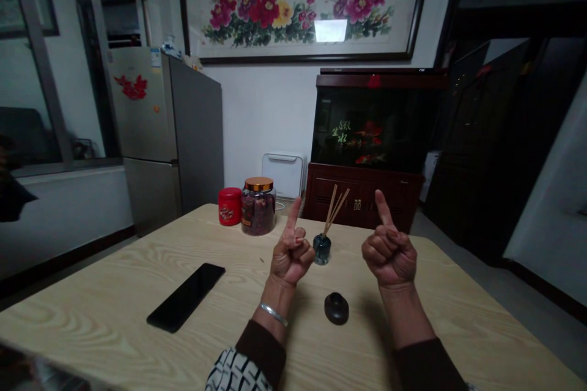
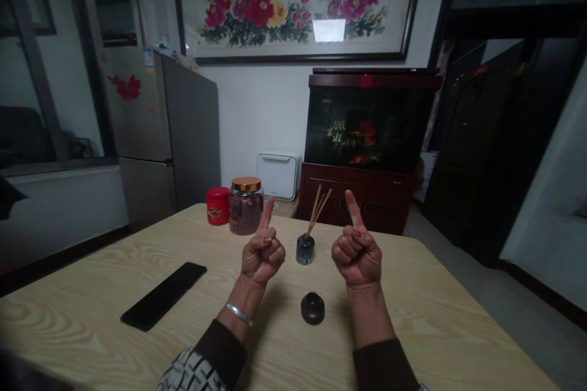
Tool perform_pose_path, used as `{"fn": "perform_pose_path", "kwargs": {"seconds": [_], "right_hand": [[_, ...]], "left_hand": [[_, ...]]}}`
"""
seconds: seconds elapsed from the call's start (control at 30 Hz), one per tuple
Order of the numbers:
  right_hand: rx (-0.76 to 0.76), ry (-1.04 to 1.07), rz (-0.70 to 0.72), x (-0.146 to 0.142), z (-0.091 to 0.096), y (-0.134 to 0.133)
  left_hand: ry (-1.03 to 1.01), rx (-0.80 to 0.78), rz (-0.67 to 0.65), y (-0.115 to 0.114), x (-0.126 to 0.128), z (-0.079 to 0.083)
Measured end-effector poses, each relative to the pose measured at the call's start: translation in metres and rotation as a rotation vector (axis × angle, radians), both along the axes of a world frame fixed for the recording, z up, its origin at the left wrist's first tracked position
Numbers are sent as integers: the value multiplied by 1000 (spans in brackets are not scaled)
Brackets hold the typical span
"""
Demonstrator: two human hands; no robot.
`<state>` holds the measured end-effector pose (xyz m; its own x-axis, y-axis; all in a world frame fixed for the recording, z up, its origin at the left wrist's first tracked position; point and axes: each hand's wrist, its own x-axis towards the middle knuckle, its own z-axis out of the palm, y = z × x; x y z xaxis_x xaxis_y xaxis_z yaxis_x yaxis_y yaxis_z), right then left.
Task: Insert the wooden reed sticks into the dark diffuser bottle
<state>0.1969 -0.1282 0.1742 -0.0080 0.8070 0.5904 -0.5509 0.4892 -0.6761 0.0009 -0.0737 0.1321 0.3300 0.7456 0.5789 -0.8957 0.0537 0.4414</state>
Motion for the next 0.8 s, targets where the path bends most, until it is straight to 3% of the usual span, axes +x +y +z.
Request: {"fn": "perform_pose_path", "kwargs": {"seconds": [0.23,0.33,0.43,0.53,0.63,0.8], "right_hand": [[-11,42,58,2,-7,10],[-36,10,2,5,-10,14],[-95,-45,-76,13,-25,29],[-273,-293,-257,19,-55,59],[-449,-644,-494,16,-90,96],[-429,-812,-566,-3,-131,147]], "left_hand": [[11,-2,-26,12,-2,-2],[27,-21,-28,17,-3,-5],[60,-78,-20,27,-5,-16],[215,-193,82,44,-4,-39],[549,-291,295,61,2,-75],[817,-234,538,80,14,-128]]}}
